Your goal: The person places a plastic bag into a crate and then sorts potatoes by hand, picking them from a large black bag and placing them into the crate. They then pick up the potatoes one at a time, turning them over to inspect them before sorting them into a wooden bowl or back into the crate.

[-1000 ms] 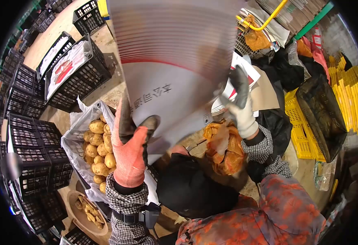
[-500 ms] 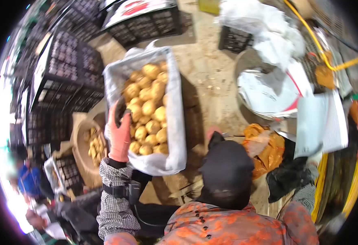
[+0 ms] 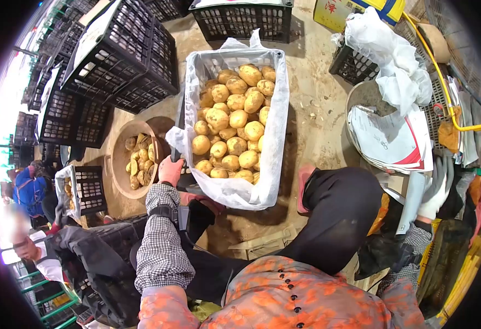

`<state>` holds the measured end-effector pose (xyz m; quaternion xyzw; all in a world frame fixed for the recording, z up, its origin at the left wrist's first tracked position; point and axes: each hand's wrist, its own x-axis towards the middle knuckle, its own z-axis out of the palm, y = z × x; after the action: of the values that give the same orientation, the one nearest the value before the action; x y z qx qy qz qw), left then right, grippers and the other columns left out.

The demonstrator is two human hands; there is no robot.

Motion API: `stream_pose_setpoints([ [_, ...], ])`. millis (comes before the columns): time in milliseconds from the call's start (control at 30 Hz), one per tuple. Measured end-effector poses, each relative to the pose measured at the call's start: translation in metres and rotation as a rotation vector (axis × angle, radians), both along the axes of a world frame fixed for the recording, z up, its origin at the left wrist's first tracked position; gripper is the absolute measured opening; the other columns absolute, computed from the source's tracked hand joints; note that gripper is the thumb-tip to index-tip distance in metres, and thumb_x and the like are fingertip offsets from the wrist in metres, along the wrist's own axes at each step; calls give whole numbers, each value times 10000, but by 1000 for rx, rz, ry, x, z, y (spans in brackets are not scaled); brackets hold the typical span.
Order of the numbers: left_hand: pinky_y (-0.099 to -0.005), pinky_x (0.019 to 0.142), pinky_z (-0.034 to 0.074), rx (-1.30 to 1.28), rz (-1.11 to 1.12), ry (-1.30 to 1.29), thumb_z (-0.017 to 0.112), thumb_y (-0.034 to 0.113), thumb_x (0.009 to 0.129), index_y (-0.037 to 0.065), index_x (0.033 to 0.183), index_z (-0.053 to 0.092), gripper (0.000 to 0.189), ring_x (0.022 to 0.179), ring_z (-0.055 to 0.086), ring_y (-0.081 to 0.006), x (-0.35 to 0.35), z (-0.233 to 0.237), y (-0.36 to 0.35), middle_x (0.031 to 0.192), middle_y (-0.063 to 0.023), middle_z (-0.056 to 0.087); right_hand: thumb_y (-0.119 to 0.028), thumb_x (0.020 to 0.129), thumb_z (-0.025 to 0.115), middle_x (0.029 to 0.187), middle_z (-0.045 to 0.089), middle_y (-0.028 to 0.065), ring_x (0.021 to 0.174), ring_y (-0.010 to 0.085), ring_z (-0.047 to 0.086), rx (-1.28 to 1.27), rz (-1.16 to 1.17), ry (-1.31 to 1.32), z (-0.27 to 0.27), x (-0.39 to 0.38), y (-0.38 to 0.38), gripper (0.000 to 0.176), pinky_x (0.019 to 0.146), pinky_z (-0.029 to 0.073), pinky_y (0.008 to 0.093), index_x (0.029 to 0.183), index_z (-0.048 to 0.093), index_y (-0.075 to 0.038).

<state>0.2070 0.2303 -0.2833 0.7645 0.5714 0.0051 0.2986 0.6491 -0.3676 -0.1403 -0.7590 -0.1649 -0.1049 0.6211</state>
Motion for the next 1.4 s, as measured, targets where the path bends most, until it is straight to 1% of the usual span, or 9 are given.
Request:
stream_pose_setpoints([
  [100, -419, 846, 482, 20, -46, -46, 601, 352, 798, 58, 1017, 664, 372, 954, 639, -343, -10, -13, 5, 972, -178, 683, -168, 942, 495, 1373, 485, 156, 1263, 270, 482, 14, 258, 313, 106, -110, 176, 450, 1057, 397, 400, 1376, 465, -53],
  [167, -430, 867, 476, 58, -84, 5, 607, 360, 797, 49, 1035, 648, 394, 984, 622, -362, -8, -6, 1, 1010, -194, 672, -179, 800, 660, 1278, 541, 184, 1204, 319, 517, -813, 629, -653, 57, -154, 218, 528, 1026, 419, 398, 1307, 527, -109],
  [233, -432, 871, 475, 56, -81, 15, 612, 364, 795, 47, 1031, 647, 396, 992, 618, -365, -8, -3, -6, 1009, -198, 670, -401, 846, 629, 1312, 505, 173, 1203, 356, 485, -708, 1093, -158, 53, -229, 311, 548, 1019, 395, 429, 1282, 525, -86],
  [400, -463, 898, 466, 162, -77, 31, 617, 359, 799, 53, 1074, 614, 411, 1016, 600, -400, -29, -11, -71, 1028, -221, 658, -346, 859, 584, 1198, 572, 162, 1125, 321, 538, -1130, 1376, -241, -97, -313, 336, 479, 945, 427, 443, 1222, 533, -38],
  [667, -451, 938, 444, -241, 175, -43, 672, 304, 800, -8, 1203, 528, 530, 1082, 566, -408, -60, 18, -196, 1081, -265, 629, -386, 801, 622, 990, 669, 162, 915, 324, 644, -1276, 1874, -13, -77, -274, 327, 349, 800, 505, 417, 966, 670, -82],
  [833, -445, 978, 422, 221, 87, -204, 732, 154, 758, -28, 1298, 452, 635, 1154, 515, -394, -73, 74, -192, 1284, -228, 509, -258, 800, 655, 1278, 524, 155, 1165, 349, 497, -1081, 1014, -337, -89, -242, 387, 509, 953, 439, 446, 1267, 524, -102],
  [1033, -319, 936, 443, -121, 193, -665, 662, 5, 797, 14, 1269, 509, 497, 1088, 562, -241, -29, 145, -131, 1189, -141, 572, -183, 771, 636, 1353, 467, 130, 1266, 320, 406, -1469, 1192, -621, -126, -214, 448, 550, 984, 409, 412, 1298, 506, -94],
  [1200, -308, 973, 427, -267, 83, -745, 642, -18, 800, 12, 1307, 463, 539, 1113, 552, -190, -12, 126, -132, 1218, -107, 563, -337, 869, 630, 1086, 647, 76, 878, 210, 638, -611, 1058, 908, -124, -188, 424, 504, 704, 521, 275, 1253, 531, -27],
  [1400, -261, 940, 442, -858, 406, -996, 578, -30, 877, 39, 1445, 338, 621, 1141, 516, -144, -2, 114, -129, 1308, -75, 498, -345, 967, 500, 1234, 587, 100, 1025, 194, 631, 184, 1013, 1458, -64, -238, 392, 501, 728, 550, 283, 1342, 448, -16],
])
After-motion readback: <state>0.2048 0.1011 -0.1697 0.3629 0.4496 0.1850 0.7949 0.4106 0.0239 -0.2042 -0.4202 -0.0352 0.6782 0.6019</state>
